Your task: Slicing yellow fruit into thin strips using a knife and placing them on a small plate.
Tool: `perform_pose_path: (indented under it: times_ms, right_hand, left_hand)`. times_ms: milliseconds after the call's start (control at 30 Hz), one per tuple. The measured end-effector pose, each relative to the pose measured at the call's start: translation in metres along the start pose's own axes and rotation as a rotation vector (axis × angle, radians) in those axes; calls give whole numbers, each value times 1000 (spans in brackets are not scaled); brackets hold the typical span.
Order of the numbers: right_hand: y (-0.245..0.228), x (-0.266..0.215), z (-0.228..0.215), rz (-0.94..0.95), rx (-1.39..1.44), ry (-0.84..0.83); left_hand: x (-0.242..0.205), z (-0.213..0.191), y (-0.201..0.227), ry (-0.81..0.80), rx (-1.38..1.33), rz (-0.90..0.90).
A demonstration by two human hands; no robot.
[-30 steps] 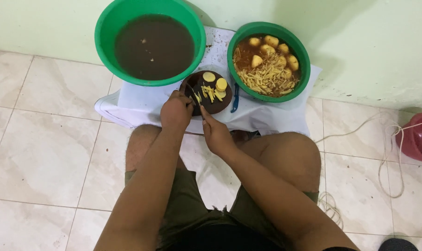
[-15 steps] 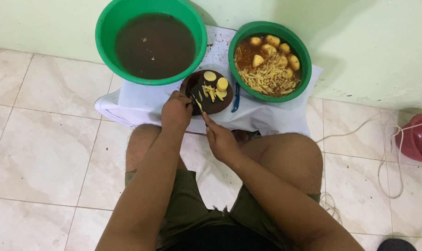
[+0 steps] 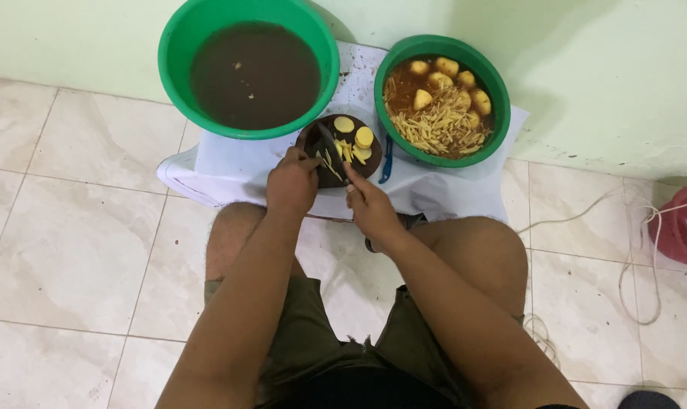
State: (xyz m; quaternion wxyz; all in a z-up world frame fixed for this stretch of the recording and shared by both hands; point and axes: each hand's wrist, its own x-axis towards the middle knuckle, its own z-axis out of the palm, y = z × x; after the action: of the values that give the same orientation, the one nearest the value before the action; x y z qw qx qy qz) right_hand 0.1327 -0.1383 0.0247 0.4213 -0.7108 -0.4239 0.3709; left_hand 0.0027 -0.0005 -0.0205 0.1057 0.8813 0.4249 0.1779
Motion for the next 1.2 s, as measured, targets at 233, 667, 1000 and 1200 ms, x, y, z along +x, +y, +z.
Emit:
perform_pose_path:
  times_ms: [233,667,1000,1200]
  right_hand:
    - [0,4,-16,-9,2,-10]
    - [-18,-1,-48,16,-36,56]
    - [-54,-23,-60,-35,-209,24]
    - [-38,-17,-62,-50,-293,4]
  left_hand:
    - [-7,4,4,64,72,64]
    - [-15,-6,33,26,189,232]
    - [-24,-8,39,-83,153,393]
    - [-28,-37,52,-421,197,246]
